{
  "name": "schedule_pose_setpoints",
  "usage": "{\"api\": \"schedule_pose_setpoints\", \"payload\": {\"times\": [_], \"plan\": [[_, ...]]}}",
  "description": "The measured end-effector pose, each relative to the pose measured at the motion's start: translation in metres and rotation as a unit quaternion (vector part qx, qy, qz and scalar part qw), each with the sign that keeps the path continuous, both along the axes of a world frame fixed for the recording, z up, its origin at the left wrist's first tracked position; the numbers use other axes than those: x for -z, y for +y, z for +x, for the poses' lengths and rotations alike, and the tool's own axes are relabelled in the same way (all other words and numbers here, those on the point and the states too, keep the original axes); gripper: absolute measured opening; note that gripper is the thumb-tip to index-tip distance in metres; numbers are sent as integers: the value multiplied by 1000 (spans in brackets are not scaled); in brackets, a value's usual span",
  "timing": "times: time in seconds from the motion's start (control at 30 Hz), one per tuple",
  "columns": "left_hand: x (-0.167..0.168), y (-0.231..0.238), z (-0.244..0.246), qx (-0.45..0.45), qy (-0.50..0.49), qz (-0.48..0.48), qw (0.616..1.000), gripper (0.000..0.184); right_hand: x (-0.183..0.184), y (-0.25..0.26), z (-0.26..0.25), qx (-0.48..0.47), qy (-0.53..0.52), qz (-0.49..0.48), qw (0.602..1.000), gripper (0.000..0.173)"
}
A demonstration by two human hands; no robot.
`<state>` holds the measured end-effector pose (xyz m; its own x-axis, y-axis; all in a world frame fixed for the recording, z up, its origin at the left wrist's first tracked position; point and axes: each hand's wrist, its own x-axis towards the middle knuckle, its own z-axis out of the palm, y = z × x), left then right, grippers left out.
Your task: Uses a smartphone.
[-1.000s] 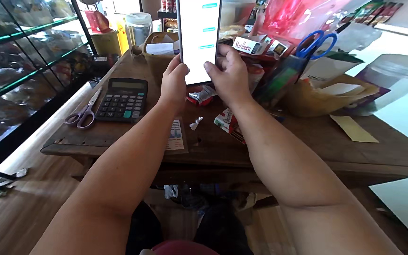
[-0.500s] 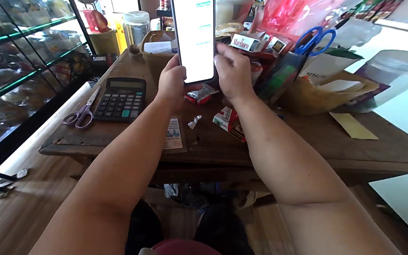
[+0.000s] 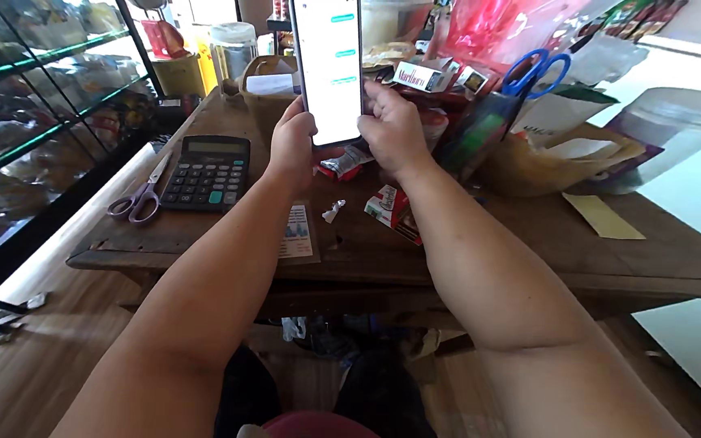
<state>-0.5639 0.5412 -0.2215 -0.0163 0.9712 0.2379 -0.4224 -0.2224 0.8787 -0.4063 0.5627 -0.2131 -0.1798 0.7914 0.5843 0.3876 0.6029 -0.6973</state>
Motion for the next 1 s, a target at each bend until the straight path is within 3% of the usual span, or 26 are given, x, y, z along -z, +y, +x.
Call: {"api": "schedule_pose_setpoints", "payload": {"times": [0.23, 0.4, 0.73, 0.87, 1.0], "plan": [[0, -1, 0, -1, 3, 3, 1000, 51, 2, 2, -3, 12, 16, 4, 1000, 54], [0, -2, 1, 16, 17, 12, 1000, 53, -3, -4, -2, 63, 46, -3, 997, 31], [0, -5, 2, 29, 53, 39, 997, 57, -4, -4, -4, 111, 73, 23, 991, 22], [1, -3, 1, 26, 49, 40, 998, 54, -2, 0, -2, 74, 105, 26, 991, 24], [3, -2, 1, -23, 6, 26, 999, 45, -2, -1, -1, -39, 131, -22, 990, 32]]}}
